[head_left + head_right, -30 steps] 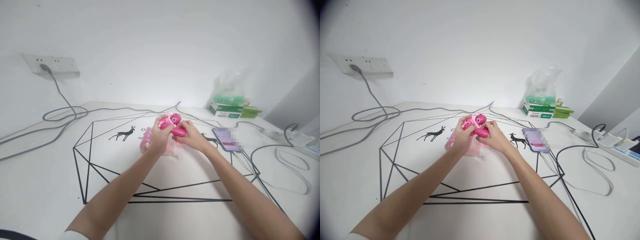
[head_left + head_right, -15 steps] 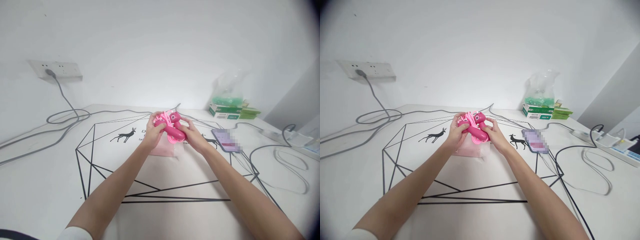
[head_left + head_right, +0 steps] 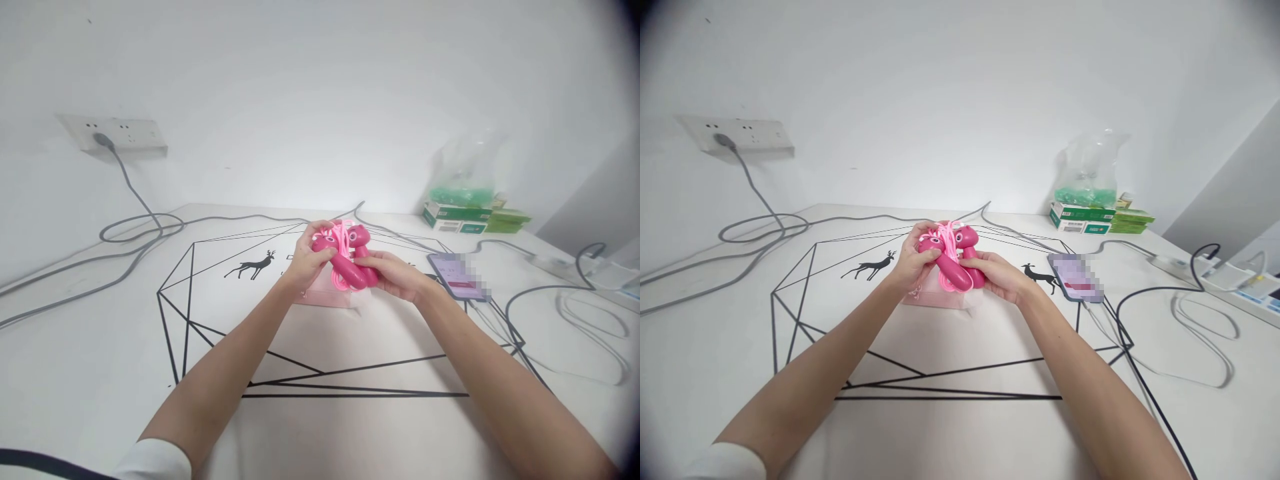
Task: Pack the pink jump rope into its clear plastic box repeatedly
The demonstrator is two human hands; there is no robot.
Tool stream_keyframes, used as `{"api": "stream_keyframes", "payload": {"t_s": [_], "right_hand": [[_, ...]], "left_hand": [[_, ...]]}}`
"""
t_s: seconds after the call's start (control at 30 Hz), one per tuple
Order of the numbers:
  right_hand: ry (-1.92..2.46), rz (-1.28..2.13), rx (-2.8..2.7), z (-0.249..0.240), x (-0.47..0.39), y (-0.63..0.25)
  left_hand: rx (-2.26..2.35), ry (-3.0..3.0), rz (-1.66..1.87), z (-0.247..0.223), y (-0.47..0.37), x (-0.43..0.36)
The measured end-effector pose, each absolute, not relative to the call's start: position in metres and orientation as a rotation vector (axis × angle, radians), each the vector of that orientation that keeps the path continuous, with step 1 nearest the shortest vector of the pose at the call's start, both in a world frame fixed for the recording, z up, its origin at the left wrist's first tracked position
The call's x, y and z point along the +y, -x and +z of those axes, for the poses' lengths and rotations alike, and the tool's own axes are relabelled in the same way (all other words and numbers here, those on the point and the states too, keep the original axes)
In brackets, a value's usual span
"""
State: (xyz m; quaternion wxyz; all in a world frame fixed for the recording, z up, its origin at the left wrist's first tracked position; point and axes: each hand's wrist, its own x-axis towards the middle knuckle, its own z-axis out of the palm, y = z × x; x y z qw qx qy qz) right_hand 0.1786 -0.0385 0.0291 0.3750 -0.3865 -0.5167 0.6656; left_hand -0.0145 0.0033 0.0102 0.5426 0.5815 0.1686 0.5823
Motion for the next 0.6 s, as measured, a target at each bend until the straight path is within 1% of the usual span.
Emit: {"api": "stream_keyframes", "payload": {"t_s": [0.17, 0.37, 0.6], "right_hand": [[0.941, 1.799, -1.294, 0.0308, -0.0414, -0.1787], [0.868, 1.935, -1.260, 0.0348, -0.0449, -0.1801], [0.869, 1.941, -1.303, 0.0313, -0.0450, -0.1797]], "left_hand": [[0.306, -1.396, 1.339, 0.0132, 0.0165, 0.0028], [0.350, -1.437, 1.341, 0.0153, 0.0173, 0.0038], [0.367, -1.397, 1.314, 0.0170, 0.0191, 0.0022]]}}
